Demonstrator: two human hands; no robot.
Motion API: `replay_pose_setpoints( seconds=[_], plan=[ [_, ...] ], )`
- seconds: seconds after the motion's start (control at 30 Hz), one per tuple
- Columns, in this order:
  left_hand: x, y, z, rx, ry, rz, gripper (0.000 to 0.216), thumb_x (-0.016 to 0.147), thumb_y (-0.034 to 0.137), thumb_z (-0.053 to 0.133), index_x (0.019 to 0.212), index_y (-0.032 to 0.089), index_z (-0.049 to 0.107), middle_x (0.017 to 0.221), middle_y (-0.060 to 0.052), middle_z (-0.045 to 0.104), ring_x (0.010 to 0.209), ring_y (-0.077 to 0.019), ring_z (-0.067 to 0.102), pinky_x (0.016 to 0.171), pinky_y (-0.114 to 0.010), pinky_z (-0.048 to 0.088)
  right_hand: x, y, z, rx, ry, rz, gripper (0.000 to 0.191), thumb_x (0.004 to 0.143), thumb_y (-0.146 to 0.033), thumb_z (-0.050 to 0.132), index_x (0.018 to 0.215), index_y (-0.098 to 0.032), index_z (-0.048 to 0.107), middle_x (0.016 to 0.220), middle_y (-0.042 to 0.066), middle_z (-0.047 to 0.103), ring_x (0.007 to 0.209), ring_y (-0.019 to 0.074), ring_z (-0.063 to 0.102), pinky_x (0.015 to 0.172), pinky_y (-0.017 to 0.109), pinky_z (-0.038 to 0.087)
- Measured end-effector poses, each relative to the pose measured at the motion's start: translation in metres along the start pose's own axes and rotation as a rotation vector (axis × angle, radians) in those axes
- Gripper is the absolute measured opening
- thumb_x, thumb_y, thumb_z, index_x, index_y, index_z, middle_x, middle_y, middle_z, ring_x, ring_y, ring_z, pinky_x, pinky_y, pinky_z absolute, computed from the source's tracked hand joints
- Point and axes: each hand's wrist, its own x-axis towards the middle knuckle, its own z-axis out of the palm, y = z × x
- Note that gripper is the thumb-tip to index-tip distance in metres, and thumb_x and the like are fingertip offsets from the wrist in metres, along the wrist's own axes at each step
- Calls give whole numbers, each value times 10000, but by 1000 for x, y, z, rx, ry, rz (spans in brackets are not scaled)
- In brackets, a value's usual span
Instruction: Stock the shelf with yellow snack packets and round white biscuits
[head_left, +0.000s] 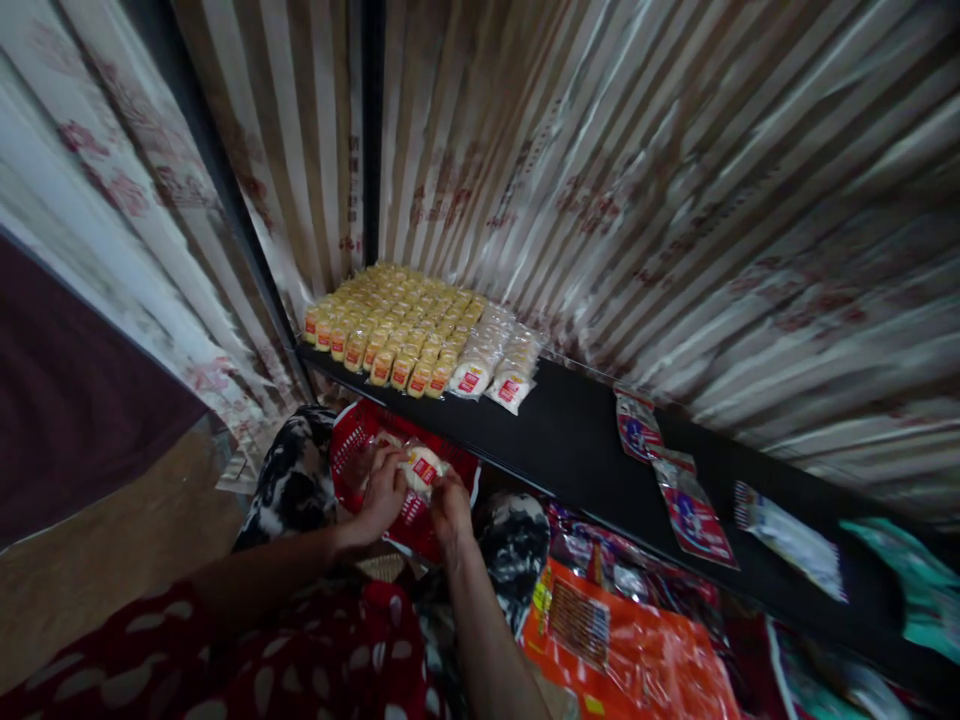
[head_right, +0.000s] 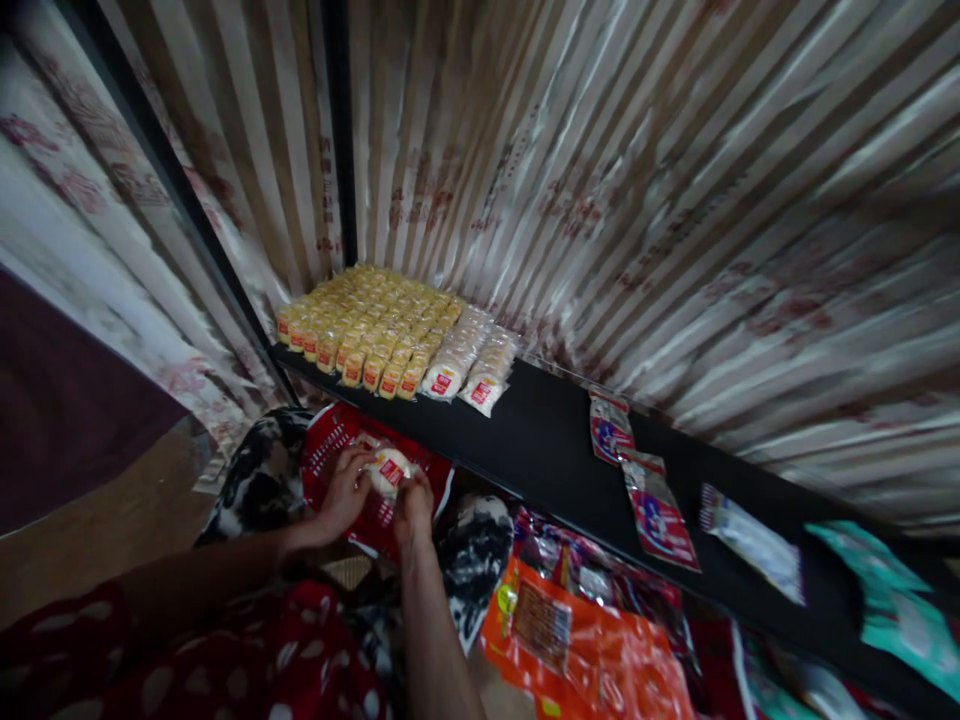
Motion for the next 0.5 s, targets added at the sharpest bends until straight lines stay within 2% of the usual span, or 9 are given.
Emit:
replay_pose_setpoints(
  seconds=[0.17, 0.27, 0.37, 0.5],
  plan=[
    [11, 14, 2, -90, 67, -12, 284, 711, 60, 491, 941, 181, 604, 1038, -63, 568, 1037, -190, 544, 981, -393, 431, -6, -14, 0, 20, -50, -68, 281, 486, -163, 550, 765, -196, 550, 681, -23, 643, 603, 142, 585, 609, 278, 494],
    [20, 25, 8, -179, 10, -58, 281, 729, 64, 495, 967, 172, 598, 998, -54, 616, 968, -172, 577, 918, -359, 466, -10, -26, 0, 73, -55, -111, 275, 525, -231, 608, 793, -192, 563, 718, -14, 654, 643, 149, 600, 647, 287, 496],
    [30, 41, 13, -246, -47, -91, 279, 753, 77, 506, 1001, 163, 600, 1023, -60, 636, 951, -155, 593, 889, -313, 475, -14, -39, -4, 84, 9, -194, 297, 582, -351, 663, 814, -189, 574, 723, -7, 659, 670, 157, 611, 676, 303, 499],
    [43, 64, 21, -212, -66, -66, 272, 742, 57, 515, 960, 169, 634, 1012, -50, 630, 924, -140, 600, 857, -274, 483, -14, -59, -22, 7, 33, -247, 344, 586, -412, 722, 798, -181, 581, 679, -11, 649, 616, 142, 596, 624, 278, 487]
  ],
)
